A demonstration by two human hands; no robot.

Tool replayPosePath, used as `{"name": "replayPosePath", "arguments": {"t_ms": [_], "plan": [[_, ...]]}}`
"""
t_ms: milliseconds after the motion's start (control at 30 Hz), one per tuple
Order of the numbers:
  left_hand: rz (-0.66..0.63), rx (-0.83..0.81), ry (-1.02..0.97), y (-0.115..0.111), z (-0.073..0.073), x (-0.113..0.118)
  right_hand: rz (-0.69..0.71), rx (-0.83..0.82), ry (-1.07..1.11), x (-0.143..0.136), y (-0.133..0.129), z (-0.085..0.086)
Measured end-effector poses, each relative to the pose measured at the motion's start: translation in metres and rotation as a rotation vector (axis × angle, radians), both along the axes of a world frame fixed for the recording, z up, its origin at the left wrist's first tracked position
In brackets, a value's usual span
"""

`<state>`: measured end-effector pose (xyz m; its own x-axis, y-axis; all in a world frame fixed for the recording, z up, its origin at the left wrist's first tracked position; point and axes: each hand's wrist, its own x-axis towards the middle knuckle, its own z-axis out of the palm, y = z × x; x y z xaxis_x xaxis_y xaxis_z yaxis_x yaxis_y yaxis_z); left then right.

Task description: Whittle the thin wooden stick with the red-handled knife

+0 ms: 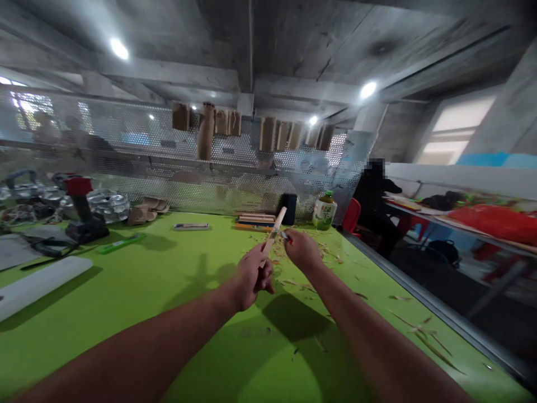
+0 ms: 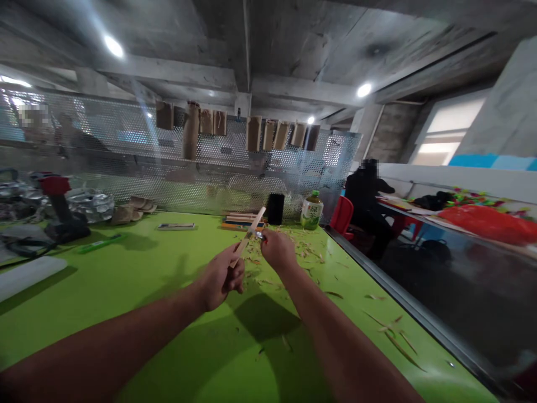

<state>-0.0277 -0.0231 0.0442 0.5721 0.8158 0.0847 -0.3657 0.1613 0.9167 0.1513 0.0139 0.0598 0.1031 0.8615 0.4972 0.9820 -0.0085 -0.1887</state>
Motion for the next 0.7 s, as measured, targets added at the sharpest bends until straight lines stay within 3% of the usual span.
{"name": "replayPosePath", "arguments": {"t_ms": [167, 433, 700], "plan": [[0.030, -0.040, -0.005, -0.001, 0.004, 0.001, 0.051, -0.034, -0.097, -0.024, -0.008, 0.000], [-0.019, -0.091, -0.197, 0.008, 0.008, -0.004, 0.078, -0.081, -0.116, -0.032, -0.015, 0.001], [0.077, -0.157, -0.244, 0.007, 0.013, -0.001, 0.066, -0.076, -0.193, -0.043, -0.015, 0.002]]}}
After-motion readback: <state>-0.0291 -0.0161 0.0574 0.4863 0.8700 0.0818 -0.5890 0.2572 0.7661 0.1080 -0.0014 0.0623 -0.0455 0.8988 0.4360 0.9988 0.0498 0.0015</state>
